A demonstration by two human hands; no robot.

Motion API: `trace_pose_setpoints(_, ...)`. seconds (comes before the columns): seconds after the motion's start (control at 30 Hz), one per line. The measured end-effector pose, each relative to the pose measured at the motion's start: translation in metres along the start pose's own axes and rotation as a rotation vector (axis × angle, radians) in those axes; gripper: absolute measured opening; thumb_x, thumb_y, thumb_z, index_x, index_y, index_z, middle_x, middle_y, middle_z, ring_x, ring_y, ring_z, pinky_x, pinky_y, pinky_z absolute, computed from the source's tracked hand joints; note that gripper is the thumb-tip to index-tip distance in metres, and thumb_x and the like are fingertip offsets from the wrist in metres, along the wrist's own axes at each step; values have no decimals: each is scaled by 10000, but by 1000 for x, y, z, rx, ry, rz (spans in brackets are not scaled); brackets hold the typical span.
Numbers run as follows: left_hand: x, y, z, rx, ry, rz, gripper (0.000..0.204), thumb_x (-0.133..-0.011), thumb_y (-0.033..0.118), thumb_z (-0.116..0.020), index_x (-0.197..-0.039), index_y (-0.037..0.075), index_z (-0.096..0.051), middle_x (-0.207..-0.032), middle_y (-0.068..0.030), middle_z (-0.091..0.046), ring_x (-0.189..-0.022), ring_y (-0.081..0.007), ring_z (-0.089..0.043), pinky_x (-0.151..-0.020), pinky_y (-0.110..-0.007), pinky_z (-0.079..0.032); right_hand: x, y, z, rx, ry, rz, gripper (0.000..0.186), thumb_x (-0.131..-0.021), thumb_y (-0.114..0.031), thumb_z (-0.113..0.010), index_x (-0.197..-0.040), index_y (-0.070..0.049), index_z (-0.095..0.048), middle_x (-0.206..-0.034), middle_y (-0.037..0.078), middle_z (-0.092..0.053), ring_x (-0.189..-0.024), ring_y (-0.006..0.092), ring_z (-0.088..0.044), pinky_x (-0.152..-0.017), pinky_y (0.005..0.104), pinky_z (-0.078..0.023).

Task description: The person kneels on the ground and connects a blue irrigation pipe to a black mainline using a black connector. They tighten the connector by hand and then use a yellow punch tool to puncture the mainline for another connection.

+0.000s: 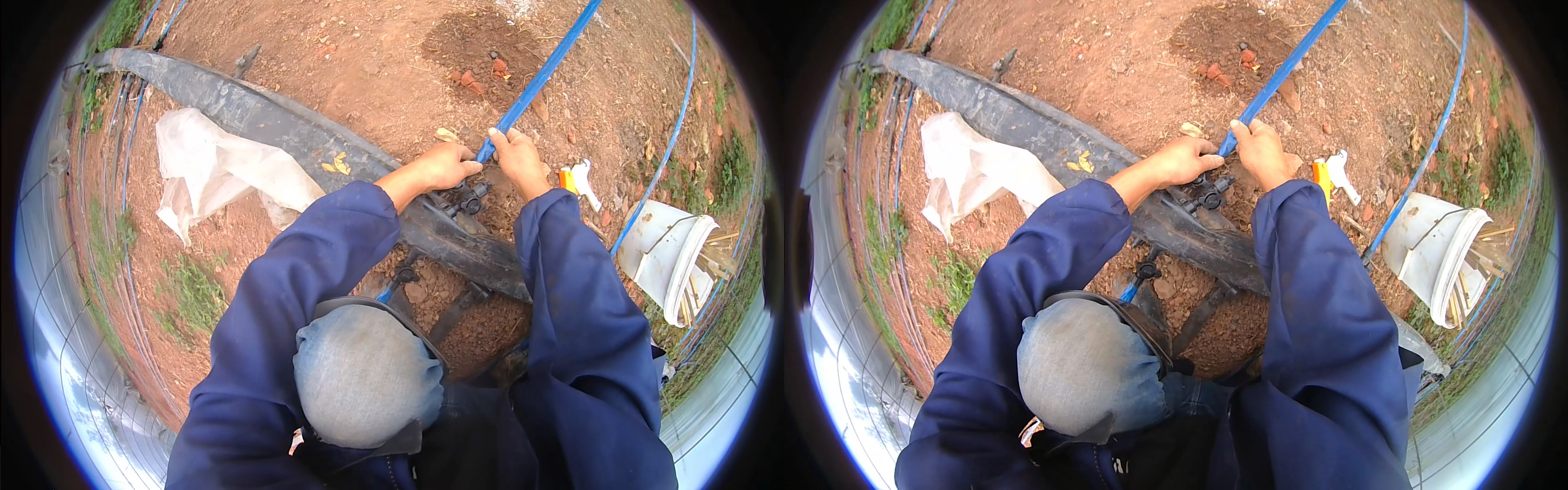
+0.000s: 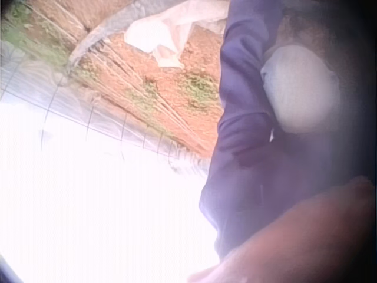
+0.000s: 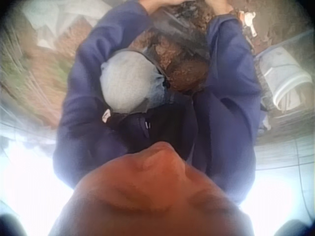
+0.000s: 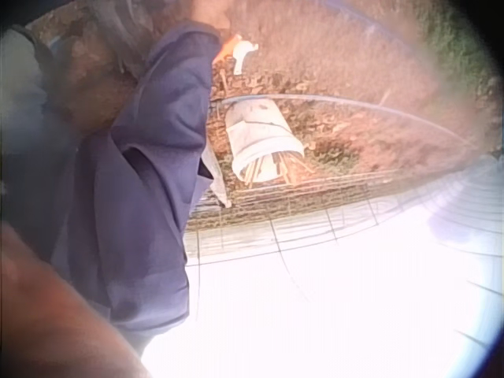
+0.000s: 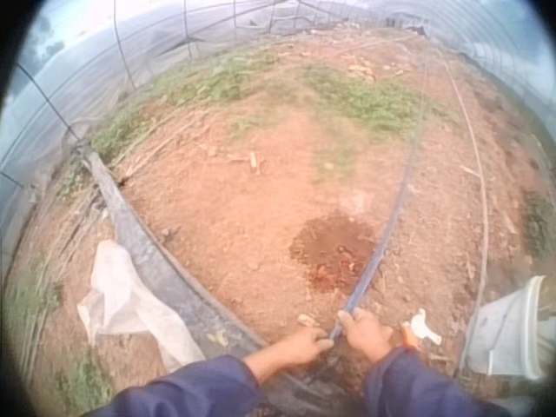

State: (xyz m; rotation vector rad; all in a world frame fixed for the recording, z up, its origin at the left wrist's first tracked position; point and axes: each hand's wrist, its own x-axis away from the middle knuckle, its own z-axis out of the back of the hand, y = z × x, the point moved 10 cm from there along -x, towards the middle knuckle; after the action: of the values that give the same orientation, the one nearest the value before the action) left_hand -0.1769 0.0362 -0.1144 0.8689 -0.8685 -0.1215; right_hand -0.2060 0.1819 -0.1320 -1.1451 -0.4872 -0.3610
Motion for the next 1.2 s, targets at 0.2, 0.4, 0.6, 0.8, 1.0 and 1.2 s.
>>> trace_pose_setpoints(0.2,-3,-8,-3,101,-48,-7,438,-971,364,-645,-1175,-21,-689,-1022,-156,-725,-943,-250,-677,-816,-399,-512,-1,5,0,10,-1,-51,337,-999,-330,-627,-937,-3,-682,-677,28,-614,-611,130,-552,-579,337,-452)
trace_pose_setpoints(0.4,-1,0,9,-16,58,-32,603,-847,460,-785,-1169,-35,-666,-1005,-162,-718,-961,-262,-683,-779,-423,-516,2,-2,-1,-20,-8,-44,333,-998,-332,-627,-935,-10,-683,-683,25,-614,-635,129,-555,-606,331,-456)
trace_pose_setpoints(0.6,9,9,17,-138,232,45,487,-746,432,-865,-909,3,-704,-806,-172,-684,-774,-289,-685,-709,-422,-519,2,-2,-4,-15,-29,-38,316,-995,-328,-630,-948,-19,-684,-718,31,-623,-653,129,-555,-610,330,-450)
trace_pose_setpoints(0.8,7,13,20,-119,187,-62,438,-774,415,-852,-891,14,-719,-787,-158,-681,-740,-271,-672,-687,-413,-514,4,0,-6,-43,-17,-35,322,-991,-337,-640,-949,-20,-682,-708,24,-620,-641,132,-554,-605,336,-451)
trace_pose_setpoints(1.0,2,0,14,-18,101,-67,409,-822,395,-826,-941,15,-734,-784,-118,-667,-738,-227,-641,-703,-377,-504,5,-1,-9,-51,-16,5,321,-996,-335,-638,-952,-20,-681,-696,21,-614,-627,124,-544,-590,334,-450)
trace_pose_setpoints(1.2,-6,-5,11,154,-78,-94,365,-855,348,-810,-1012,25,-740,-860,-101,-662,-762,-229,-618,-750,-361,-499,4,-1,-13,-85,-65,40,299,-1000,-320,-640,-959,-27,-682,-701,4,-601,-622,108,-523,-579,312,-434)
